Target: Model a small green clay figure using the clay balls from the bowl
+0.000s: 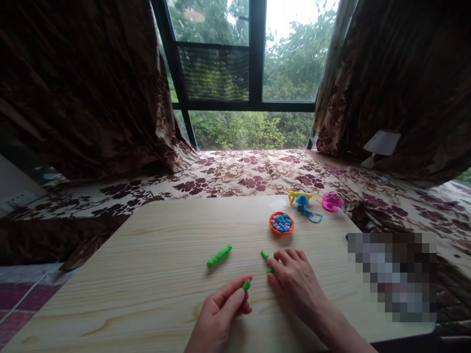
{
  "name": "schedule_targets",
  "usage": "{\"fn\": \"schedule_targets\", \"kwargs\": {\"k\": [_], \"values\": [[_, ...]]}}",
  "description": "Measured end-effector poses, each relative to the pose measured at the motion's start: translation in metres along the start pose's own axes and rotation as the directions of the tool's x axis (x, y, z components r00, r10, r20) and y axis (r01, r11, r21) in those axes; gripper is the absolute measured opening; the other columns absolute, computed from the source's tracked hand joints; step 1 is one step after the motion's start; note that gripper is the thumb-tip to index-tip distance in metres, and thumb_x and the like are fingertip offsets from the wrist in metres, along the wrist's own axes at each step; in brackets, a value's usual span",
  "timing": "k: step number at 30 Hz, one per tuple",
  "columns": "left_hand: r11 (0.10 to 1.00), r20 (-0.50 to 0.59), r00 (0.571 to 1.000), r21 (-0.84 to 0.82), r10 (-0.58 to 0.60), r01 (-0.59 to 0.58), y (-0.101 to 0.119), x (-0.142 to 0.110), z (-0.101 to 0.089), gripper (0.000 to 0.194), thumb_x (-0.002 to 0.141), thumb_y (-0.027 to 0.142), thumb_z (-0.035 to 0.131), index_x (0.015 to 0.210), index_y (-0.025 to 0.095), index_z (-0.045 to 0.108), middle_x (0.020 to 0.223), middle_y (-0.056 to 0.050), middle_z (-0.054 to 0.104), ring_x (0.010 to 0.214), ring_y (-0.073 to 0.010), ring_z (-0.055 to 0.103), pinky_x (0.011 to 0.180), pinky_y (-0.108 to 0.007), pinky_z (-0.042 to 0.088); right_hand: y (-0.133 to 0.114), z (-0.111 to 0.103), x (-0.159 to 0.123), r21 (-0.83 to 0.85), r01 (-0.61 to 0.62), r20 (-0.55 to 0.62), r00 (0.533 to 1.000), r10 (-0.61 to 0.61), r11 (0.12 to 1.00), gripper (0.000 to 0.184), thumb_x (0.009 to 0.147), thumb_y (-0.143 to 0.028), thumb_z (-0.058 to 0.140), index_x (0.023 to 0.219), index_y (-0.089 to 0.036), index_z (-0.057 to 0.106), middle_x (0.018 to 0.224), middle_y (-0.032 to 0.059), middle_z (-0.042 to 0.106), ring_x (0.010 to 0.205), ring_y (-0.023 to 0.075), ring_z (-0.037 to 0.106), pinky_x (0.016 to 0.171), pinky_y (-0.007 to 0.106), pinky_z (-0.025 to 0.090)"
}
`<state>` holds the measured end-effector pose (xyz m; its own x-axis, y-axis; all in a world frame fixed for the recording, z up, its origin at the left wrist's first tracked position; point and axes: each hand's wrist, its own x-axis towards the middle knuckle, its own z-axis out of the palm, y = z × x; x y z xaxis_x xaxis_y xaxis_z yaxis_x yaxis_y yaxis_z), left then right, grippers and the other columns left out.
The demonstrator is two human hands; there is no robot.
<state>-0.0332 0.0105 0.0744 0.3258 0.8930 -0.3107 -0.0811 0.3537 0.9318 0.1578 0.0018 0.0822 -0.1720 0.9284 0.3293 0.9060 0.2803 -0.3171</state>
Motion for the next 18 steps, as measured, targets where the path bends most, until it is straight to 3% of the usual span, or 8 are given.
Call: {"fn": "schedule_targets", "kwargs": {"k": [5,10,18], "values": [[0.999,0.037,0.999,0.047,0.003,-0.005,0.000,0.001,0.004,0.029,0.072,0.036,0.062,0.094,0.018,0.063,0.079,-0.004,0.064,0.070,-0.0131,0.057,0.070,-0.026,0.045,-0.018,-0.018,-0.010,0.199,0.052,-0.020,0.999,-0.049,0.979,0.029,0.080,-0.015,0.052,0.108,-0.022,0.051,0.102,0.0041,0.054,0.094,0.0190,0.046,0.084,0.035,0.034],[0.996,0.070,0.996,0.067,0.050,-0.055,0.006,0.000,0.014,0.026,0.074,0.036,0.059,0.090,0.016,0.064,0.075,-0.003,0.064,0.068,-0.0124,0.055,0.069,-0.026,0.044,-0.028,-0.015,-0.016,0.440,0.079,-0.012,0.997,-0.082,0.895,0.019,0.080,-0.013,0.052,0.096,-0.024,0.054,0.088,0.0002,0.056,0.084,0.0151,0.049,0.073,0.028,0.039],[0.993,0.076,0.993,0.066,0.090,-0.095,0.008,0.001,0.022,0.030,0.068,0.043,0.062,0.069,0.014,0.067,0.052,0.001,0.056,0.052,-0.0085,0.046,0.052,-0.020,0.037,-0.027,-0.003,-0.016,0.321,0.180,-0.185,0.975,-0.125,0.930,0.022,0.071,-0.007,0.052,0.087,-0.021,0.057,0.078,0.0022,0.056,0.074,0.0162,0.051,0.065,0.027,0.041]]}}
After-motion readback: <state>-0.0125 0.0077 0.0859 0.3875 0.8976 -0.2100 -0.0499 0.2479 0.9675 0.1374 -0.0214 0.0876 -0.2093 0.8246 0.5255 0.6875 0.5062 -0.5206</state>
